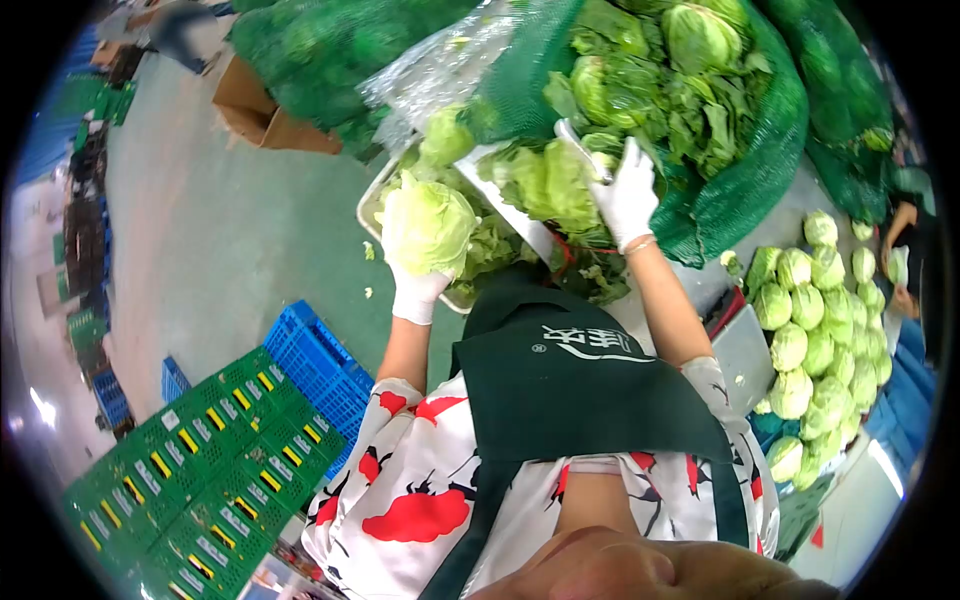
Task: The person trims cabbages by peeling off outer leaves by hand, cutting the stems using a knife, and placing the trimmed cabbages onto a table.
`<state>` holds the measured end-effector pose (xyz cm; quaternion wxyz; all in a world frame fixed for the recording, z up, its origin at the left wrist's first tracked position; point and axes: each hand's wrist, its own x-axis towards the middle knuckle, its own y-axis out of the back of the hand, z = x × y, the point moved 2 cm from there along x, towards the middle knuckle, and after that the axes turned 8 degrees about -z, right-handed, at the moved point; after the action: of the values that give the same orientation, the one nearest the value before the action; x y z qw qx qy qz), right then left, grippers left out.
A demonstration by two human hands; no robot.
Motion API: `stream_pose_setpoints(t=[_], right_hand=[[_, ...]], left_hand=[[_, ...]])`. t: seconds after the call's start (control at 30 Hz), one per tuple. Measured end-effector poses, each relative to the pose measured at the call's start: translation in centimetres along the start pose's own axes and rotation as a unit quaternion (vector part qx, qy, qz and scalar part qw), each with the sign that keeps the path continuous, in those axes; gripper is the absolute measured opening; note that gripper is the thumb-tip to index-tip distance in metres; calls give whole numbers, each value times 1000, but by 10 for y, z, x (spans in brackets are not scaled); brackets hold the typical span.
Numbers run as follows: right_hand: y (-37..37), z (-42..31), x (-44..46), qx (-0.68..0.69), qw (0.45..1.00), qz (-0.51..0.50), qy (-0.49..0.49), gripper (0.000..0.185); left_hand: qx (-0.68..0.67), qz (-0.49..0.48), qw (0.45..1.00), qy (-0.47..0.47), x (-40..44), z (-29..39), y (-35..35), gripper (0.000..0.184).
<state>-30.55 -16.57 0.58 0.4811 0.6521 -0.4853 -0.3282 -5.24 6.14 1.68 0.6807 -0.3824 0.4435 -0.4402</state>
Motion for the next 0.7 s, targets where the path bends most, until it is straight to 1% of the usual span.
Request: stream_pose_setpoints(t=[0.03, 0.07, 0.1, 0.13, 0.17, 0.23, 0.27, 0.3, 0.33, 0.37, 0.4, 0.43, 0.47, 0.53, 0.57, 0.6, 0.63, 0.67, 0.7], right_hand=[[0, 7, 2, 16, 999, -27, -43, 95], [-22, 23, 6, 55, 993, -78, -73, 95], [-24, 21, 6, 58, 990, -104, -79, 88], [-27, 19, 8, 105, 978, -154, -94, 81], [-30, 18, 8, 151, 961, -202, -109, 75], [-26, -11, 0, 211, 951, -222, -51, 64], [-33, -26, -8, 180, 963, -198, -18, 58], [-45, -37, -15, 224, 948, -226, -11, 65], [-46, -56, -23, 220, 947, -235, -16, 72], [-49, -68, -30, 243, 942, -232, 11, 82], [-44, -82, -34, 301, 926, -227, 25, 80], [-31, -94, -36, 358, 906, -222, 39, 79], [-17, -100, -33, 415, 871, -264, 3, 79], [27, -113, -23, 522, 779, -340, -67, 79], [39, -118, -21, 578, 739, -335, -80, 67], [42, -119, -19, 598, 694, -389, -98, 63], [48, -121, -18, 614, 644, -440, -115, 59], [58, -119, -20, 583, 617, -509, -143, 51], [64, -125, -22, 606, 614, -498, -93, 49]], left_hand=[[-11, 0, 1000, -8, -3, 1, 3, 63], [-23, 0, 1000, -16, -7, 3, 6, 60], [-34, 0, 999, -24, -10, 4, 9, 57], [-64, 10, 998, -22, -10, 2, 16, 55], [-56, -1, 998, -19, -9, 2, 21, 52], [-41, -23, 999, -13, -7, 2, 23, 49], [-43, -41, 998, -10, -6, 0, 18, 48], [-1, -32, 999, -12, -4, -2, 12, 49], [42, -22, 999, -14, -1, -3, 5, 49], [128, 17, 991, -20, 1, -3, 3, 49], [131, 22, 991, -21, 2, -4, -1, 49], [135, 27, 990, -22, 3, -4, -5, 48], [55, 0, 998, -17, 3, -3, -12, 47], [54, -3, 998, -34, 5, -5, -36, 48], [54, -4, 998, -42, 6, -5, -47, 48], [157, -1, 986, -65, 9, -6, -55, 50], [165, -4, 985, -47, 13, -5, -52, 57], [174, -6, 984, -29, 16, -4, -49, 64], [183, -9, 983, -11, 19, -3, -54, 71]])
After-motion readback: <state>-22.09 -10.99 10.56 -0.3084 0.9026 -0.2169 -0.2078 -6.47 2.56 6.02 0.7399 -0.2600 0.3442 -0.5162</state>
